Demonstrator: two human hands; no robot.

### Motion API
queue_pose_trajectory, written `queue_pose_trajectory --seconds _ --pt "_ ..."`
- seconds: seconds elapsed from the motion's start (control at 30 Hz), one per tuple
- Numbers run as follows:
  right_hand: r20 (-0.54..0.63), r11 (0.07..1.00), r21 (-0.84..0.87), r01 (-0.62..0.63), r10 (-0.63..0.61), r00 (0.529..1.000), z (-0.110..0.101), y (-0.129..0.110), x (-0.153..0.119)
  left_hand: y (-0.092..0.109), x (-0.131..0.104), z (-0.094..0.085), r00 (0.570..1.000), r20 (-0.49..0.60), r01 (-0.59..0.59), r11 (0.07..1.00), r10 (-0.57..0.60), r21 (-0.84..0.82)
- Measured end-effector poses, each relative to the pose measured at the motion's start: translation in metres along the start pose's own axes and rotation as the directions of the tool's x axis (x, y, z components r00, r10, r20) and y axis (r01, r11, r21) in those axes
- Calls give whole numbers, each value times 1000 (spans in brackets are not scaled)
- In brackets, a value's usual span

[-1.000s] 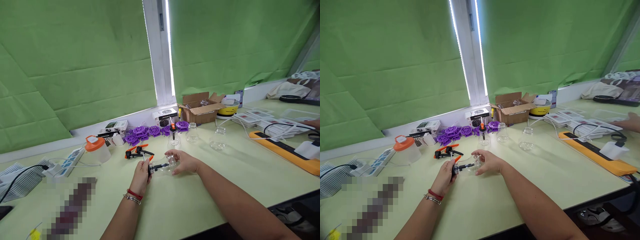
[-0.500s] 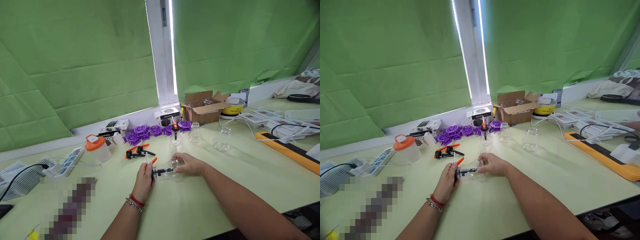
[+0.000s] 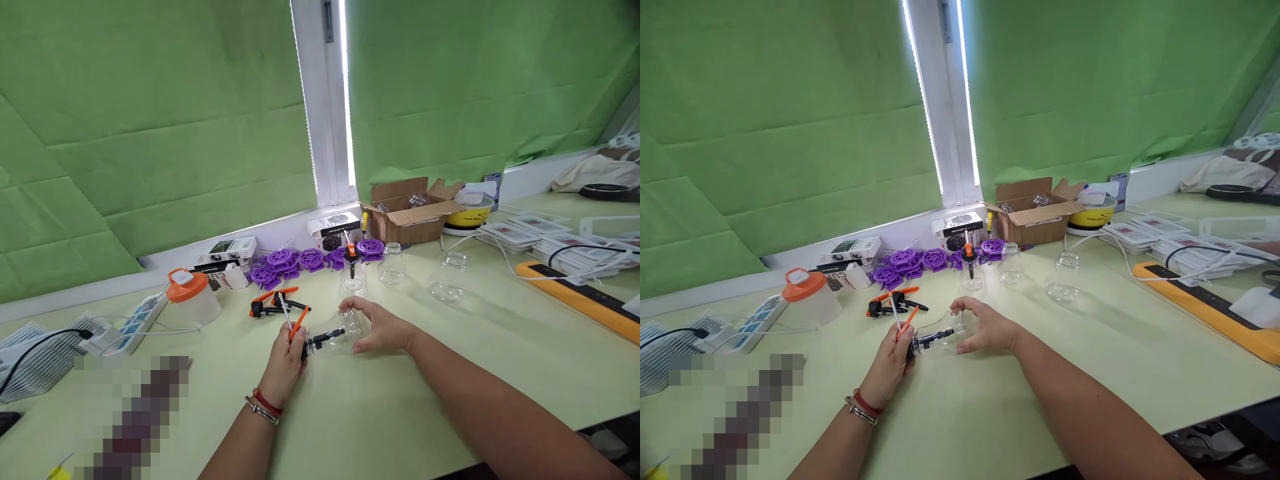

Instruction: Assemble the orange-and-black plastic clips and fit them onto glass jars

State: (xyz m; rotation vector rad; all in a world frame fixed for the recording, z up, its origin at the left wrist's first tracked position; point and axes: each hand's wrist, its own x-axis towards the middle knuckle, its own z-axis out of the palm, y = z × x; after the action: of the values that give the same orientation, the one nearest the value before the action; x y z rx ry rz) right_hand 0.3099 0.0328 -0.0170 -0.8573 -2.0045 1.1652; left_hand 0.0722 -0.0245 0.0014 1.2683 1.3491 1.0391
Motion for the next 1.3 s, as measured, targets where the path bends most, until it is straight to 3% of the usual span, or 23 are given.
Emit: queue_pose_trajectory --seconds 0.2,0.37,0.43,0.57,0.63,0.83,1.13,1.3 --pt "-52 980 -141 144 -153 987 4 -15 -1 2 1 -1 985 -20 173 983 -174 -60" --pt "-36 954 -181 240 -251 967 5 -18 -2 -3 4 -4 980 24 200 979 -199 -48" --pt "-24 964 -172 203 -210 977 5 -16 -3 -5 5 -4 983 13 182 982 -181 -50" --pt "-21 985 -169 -34 31 999 7 -13 -5 -6 6 -4 983 13 182 981 -181 -65" --pt "-4 982 -164 -91 92 996 8 -14 -5 -6 6 -5 983 14 183 981 -183 -65" --pt "50 995 -3 -97 97 994 9 -10 1 -1 1 0 986 30 167 985 -166 -48" --pt "26 928 190 -321 322 946 17 -4 4 3 -2 9 994 -46 101 994 -102 -31" --pt "25 944 233 -235 236 971 15 -9 0 4 2 3 985 -111 125 991 -130 -47"
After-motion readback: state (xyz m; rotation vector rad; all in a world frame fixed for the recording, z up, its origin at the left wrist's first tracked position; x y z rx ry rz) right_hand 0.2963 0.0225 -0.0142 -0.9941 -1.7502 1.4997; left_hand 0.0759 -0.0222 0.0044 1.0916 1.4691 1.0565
